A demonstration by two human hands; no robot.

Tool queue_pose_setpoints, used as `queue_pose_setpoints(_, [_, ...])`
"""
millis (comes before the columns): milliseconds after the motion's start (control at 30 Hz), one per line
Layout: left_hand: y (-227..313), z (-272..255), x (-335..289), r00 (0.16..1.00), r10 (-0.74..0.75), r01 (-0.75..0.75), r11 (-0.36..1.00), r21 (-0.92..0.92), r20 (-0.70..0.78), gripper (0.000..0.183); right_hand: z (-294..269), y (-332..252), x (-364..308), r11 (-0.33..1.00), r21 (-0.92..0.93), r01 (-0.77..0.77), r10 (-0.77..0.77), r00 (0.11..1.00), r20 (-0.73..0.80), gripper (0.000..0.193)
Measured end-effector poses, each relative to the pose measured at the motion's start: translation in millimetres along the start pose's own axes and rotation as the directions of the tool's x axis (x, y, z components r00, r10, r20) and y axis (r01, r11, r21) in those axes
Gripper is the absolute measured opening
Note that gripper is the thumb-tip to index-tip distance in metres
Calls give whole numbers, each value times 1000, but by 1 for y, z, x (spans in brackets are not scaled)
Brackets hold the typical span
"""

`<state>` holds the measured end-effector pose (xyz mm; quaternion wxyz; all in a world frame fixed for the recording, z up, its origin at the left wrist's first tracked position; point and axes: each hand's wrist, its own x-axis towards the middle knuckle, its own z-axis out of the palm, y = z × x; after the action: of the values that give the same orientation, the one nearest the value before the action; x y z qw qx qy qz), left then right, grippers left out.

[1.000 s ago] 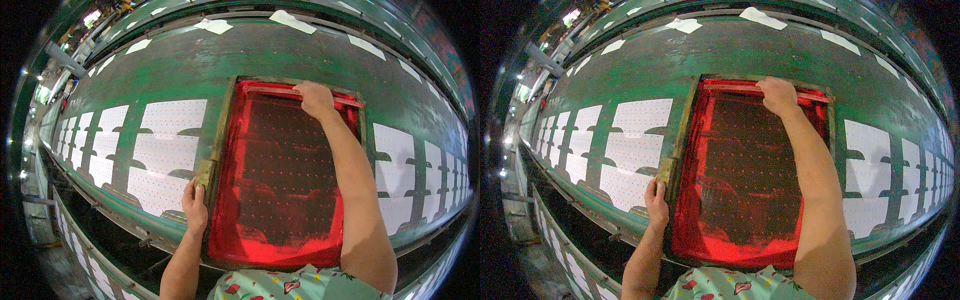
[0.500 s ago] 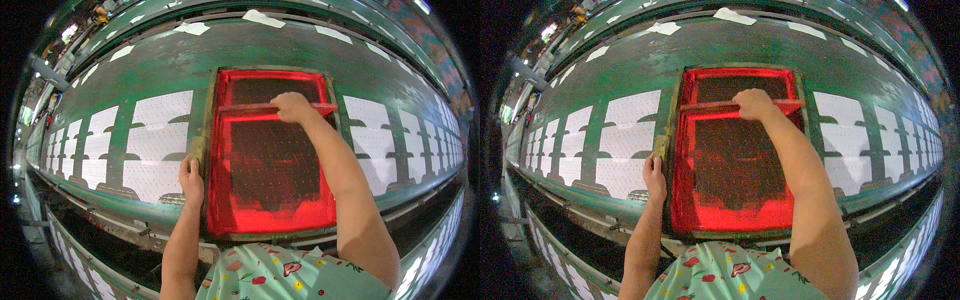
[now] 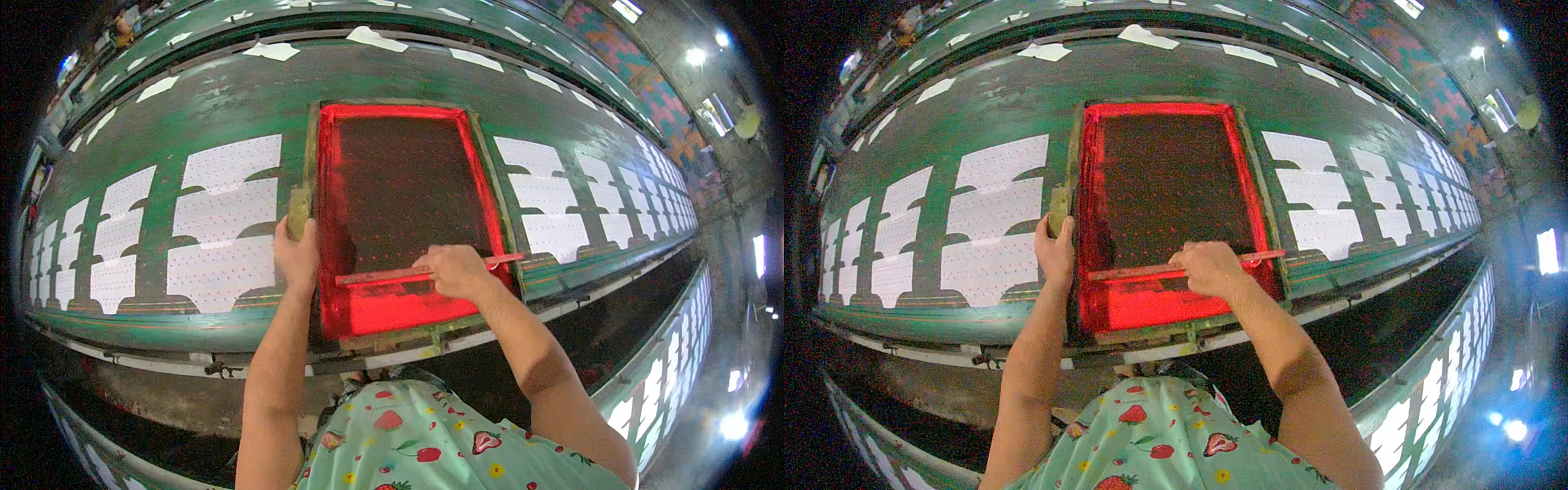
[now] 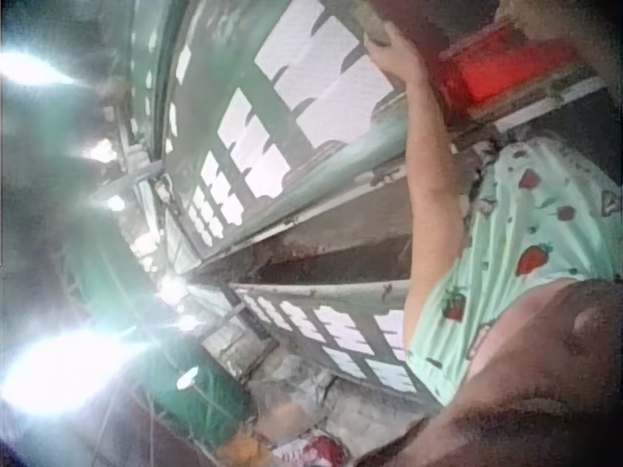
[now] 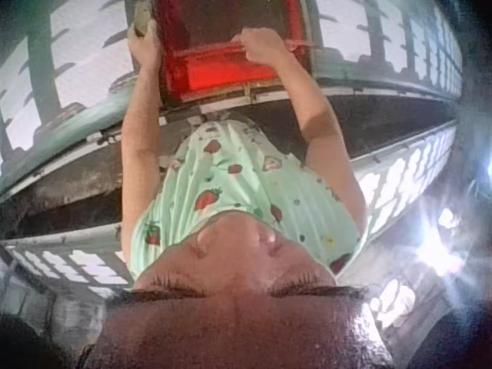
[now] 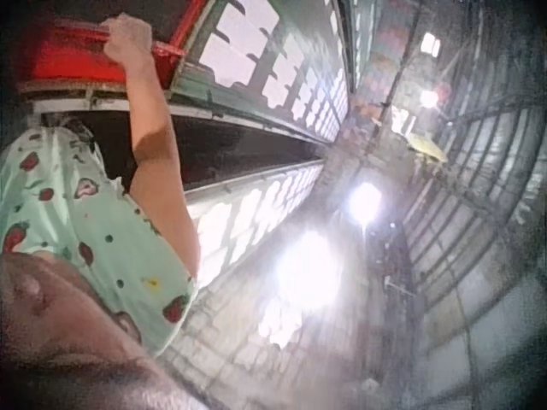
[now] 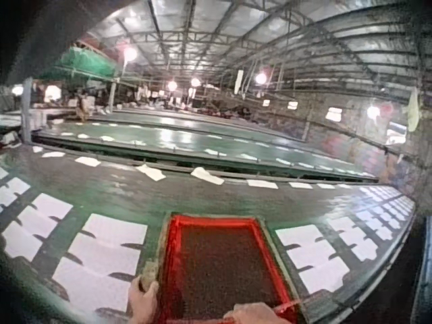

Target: The person performs screen printing by placing a red frame with mesh over white paper templates on a green conveyor belt. They use a squeegee to spread red ink across the mesh, then lift the frame to reveal printed patterns. The process repeats across multiple templates along the belt.

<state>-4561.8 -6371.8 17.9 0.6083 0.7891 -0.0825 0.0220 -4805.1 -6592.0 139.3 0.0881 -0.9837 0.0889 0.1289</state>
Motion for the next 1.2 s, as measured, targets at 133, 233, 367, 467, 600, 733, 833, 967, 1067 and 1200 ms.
queue_pose_setpoints(133, [1,1,0,999,36,-36,999,-33,19,55,16,-25,-44,1000,20,7,-7,1000,0,41])
queue_pose_setpoints(233, [5,1,-3,999,43,-43,997,58,2,54,31,-34,-67,999,3,49,-49,993,-109,38])
queue_pose_setpoints(367, [12,-2,-6,1000,11,-10,985,171,-7,56,49,-38,-85,994,-3,108,-106,974,-202,40])
queue_pose_setpoints(467, [16,0,-7,999,-46,50,975,214,-25,58,57,-38,-100,987,32,157,-145,962,-230,61])
queue_pose_setpoints(600, [21,1,-8,997,-41,61,951,302,-71,55,63,-14,-119,962,110,251,-213,937,-275,60])
queue_pose_setpoints(733, [19,3,-5,988,-142,153,952,267,-61,54,64,57,-150,906,274,322,-166,867,-469,50])
queue_pose_setpoints(833, [14,5,1,984,-170,177,962,208,-52,53,71,119,-175,909,370,194,86,780,-619,41])
queue_pose_setpoints(967, [12,6,4,986,-165,169,961,220,-38,47,89,183,-192,716,688,-118,518,751,-410,38])
queue_pose_setpoints(1067, [16,7,3,979,-201,203,960,194,-32,44,105,206,-195,337,918,-211,641,765,-59,43])
queue_pose_setpoints(1200, [24,10,1,976,-215,219,960,176,-38,41,117,208,-192,32,968,-251,619,765,177,51])
